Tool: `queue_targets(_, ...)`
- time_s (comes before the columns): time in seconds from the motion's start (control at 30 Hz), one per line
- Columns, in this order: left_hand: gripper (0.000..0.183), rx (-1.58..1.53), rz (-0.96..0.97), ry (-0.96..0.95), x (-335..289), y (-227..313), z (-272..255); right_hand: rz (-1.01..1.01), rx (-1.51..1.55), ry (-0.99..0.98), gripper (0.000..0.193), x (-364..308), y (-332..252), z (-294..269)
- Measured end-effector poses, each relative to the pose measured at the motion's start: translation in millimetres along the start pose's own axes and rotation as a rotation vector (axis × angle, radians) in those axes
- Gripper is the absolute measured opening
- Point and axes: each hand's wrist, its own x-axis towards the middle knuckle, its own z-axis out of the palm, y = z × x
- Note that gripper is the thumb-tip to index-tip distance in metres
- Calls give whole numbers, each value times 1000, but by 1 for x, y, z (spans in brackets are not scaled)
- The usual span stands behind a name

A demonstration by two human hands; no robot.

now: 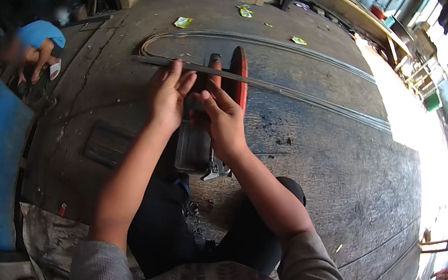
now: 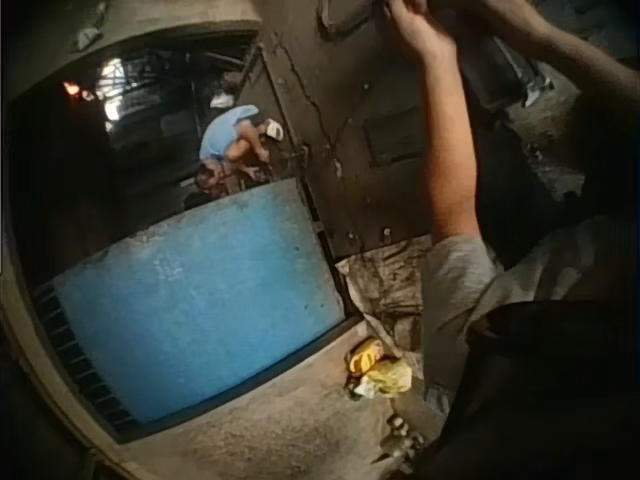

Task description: Using a metal chop saw to cut metal rods to length.

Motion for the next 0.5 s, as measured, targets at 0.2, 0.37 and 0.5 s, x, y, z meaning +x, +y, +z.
queue_targets(0.2,28,-100,-127,36,1,4,-2,-117,221,222,24,8,-20,0)
queue_targets(0.37,31,-170,-218,71,2,4,-3,-209,120,158,25,8,-23,-2)
queue_targets(0.5,31,-163,-245,71,1,2,0,-240,105,180,23,7,-27,-2)
